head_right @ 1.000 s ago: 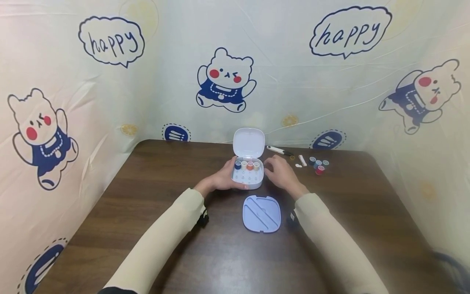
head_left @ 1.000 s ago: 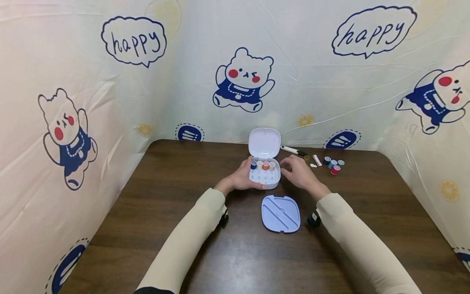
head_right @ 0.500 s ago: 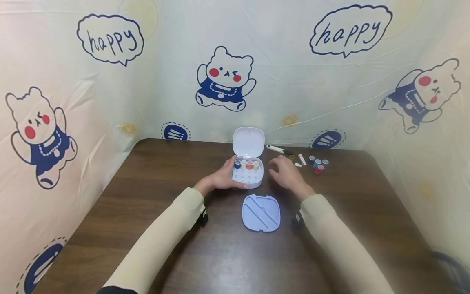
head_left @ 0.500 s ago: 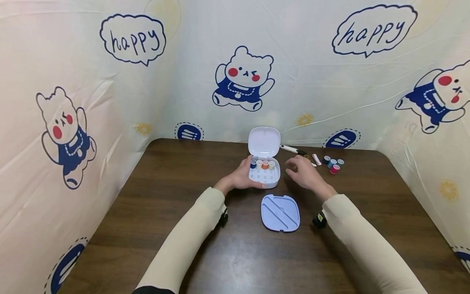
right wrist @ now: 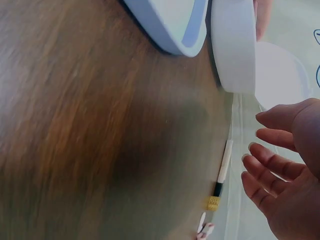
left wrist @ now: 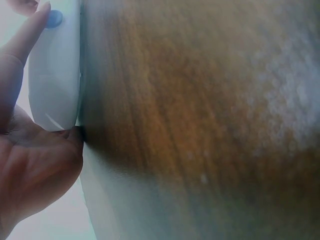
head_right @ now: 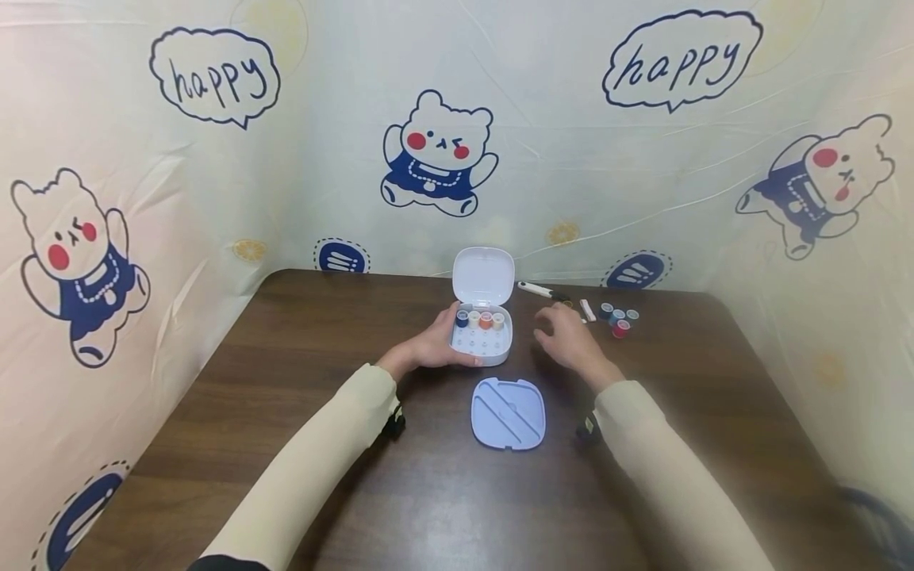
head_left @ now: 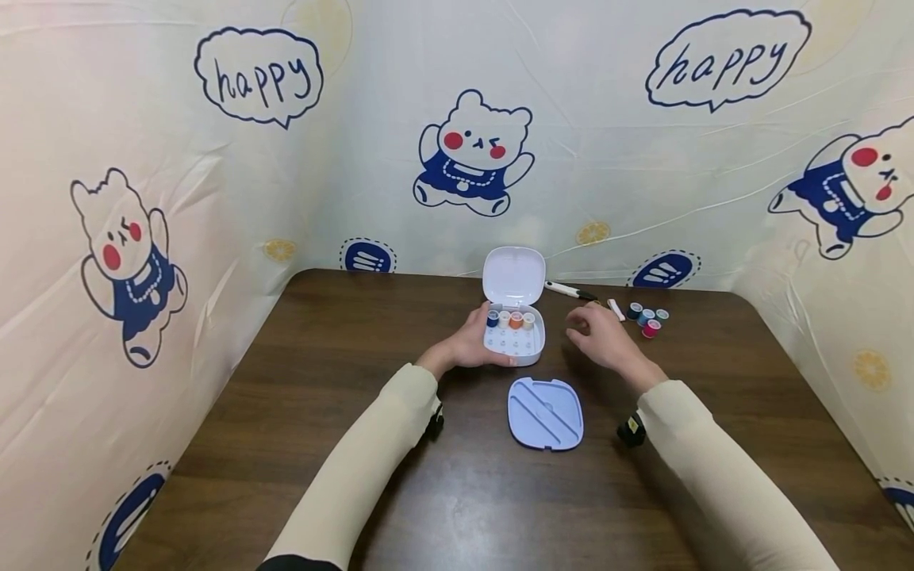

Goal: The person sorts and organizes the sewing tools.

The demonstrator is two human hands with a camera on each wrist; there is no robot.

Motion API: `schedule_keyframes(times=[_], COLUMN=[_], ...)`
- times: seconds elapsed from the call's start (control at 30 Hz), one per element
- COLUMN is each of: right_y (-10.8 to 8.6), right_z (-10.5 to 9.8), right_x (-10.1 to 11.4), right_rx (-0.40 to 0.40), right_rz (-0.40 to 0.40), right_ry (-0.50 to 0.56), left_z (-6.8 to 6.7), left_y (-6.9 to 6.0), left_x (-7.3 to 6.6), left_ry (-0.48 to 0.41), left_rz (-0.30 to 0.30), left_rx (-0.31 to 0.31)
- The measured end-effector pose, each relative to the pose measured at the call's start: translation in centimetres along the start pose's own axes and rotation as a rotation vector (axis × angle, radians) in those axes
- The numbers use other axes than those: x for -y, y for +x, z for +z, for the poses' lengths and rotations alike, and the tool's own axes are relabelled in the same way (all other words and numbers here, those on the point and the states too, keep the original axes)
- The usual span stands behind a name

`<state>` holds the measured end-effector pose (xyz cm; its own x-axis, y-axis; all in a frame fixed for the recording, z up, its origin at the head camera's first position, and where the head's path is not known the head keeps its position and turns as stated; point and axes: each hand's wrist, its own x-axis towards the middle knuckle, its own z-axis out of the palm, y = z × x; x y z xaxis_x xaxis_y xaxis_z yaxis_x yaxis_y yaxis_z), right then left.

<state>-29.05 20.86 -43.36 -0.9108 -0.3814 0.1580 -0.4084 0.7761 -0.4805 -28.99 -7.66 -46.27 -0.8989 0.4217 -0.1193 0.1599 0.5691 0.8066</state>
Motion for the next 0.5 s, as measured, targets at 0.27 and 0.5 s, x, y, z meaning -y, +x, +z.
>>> schedule_keyframes(times=[0.27, 0.5], right_y=[-1.0, -1.9], right_z=[-1.1, -1.8], right_x=[-0.8, -1.4], right_rx=[-0.015, 0.01], right_rz=[0.01, 0.066], right_ry=[0.002, -0.018], left_z=[-0.2, 0.1], left_y=[0.3, 0.7], left_x=[0.1, 0.7], left_ry=[0.018, 0.035], left_rz=[-0.012, -0.048], left_rx=[-0.001, 0.026])
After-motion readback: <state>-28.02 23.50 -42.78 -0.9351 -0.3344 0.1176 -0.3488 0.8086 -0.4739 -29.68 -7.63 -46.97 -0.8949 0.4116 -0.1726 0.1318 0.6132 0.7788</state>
